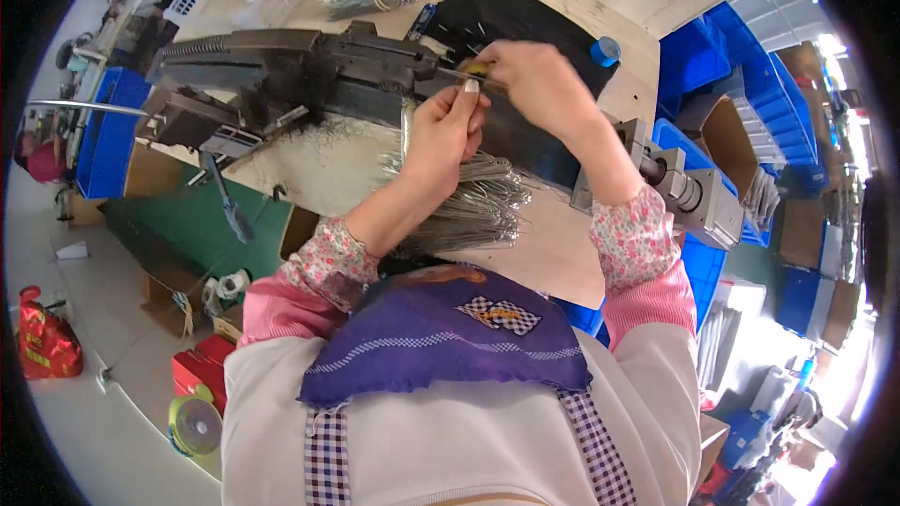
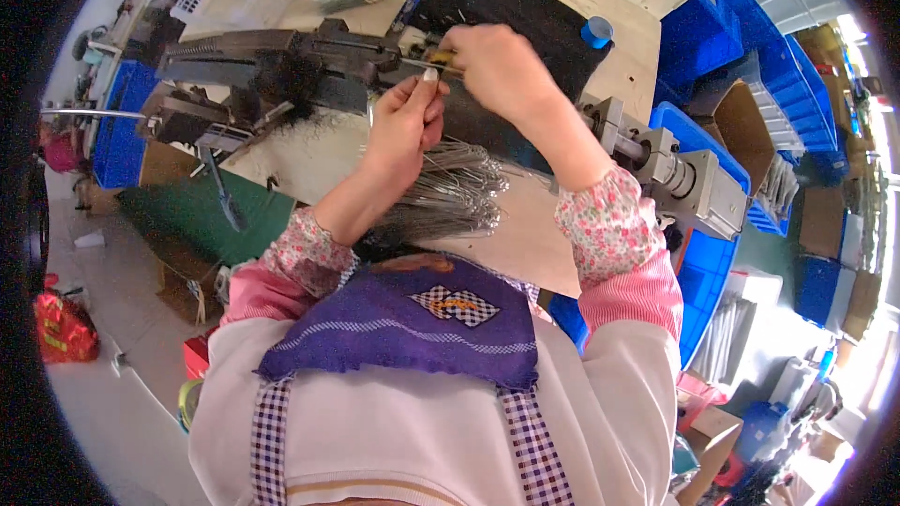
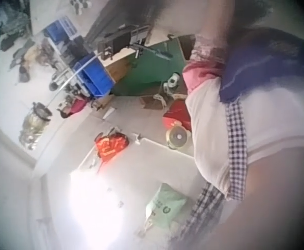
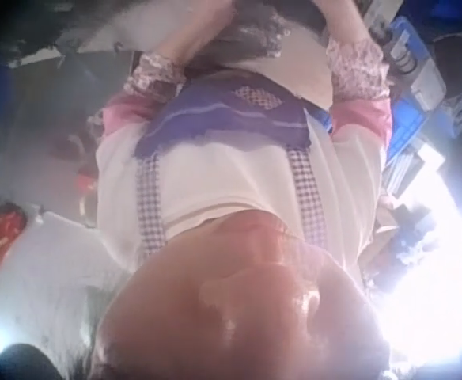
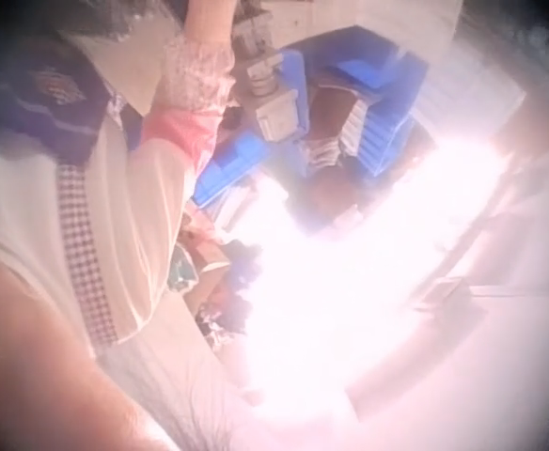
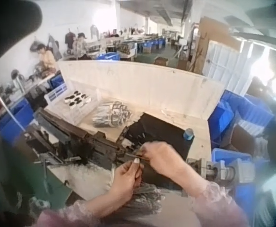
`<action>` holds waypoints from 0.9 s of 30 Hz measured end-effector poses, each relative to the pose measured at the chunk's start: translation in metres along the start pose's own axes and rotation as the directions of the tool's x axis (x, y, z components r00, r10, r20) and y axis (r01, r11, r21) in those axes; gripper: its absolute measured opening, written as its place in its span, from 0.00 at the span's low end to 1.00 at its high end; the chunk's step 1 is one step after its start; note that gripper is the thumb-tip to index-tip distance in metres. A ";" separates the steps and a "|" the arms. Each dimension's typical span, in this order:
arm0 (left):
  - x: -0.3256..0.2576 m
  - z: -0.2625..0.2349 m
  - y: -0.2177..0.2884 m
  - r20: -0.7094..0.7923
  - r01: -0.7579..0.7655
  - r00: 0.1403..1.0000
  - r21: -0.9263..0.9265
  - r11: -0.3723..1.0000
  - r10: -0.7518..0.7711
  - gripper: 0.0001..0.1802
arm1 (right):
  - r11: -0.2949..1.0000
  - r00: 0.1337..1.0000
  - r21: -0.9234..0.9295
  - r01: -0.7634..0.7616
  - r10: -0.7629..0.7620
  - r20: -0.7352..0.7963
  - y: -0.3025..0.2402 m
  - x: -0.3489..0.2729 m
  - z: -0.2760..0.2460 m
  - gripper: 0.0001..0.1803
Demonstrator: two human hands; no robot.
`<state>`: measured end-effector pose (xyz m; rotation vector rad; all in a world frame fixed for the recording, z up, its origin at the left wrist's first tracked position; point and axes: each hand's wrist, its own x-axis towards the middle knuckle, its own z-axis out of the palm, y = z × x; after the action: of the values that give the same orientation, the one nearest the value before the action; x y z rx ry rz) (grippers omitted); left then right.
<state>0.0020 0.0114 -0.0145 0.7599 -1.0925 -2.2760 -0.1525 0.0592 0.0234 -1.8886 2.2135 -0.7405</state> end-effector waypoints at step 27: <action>0.009 -0.012 0.025 0.333 0.359 0.929 -0.699 0.619 -0.162 0.46 | 0.944 0.976 -0.302 0.134 -0.179 -0.126 -0.010 -0.017 -0.028 0.21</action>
<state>0.0078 -0.0146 -0.0029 0.2983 -0.0085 -2.7888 -0.1516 0.0823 0.0493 -2.2389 2.3996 -0.6274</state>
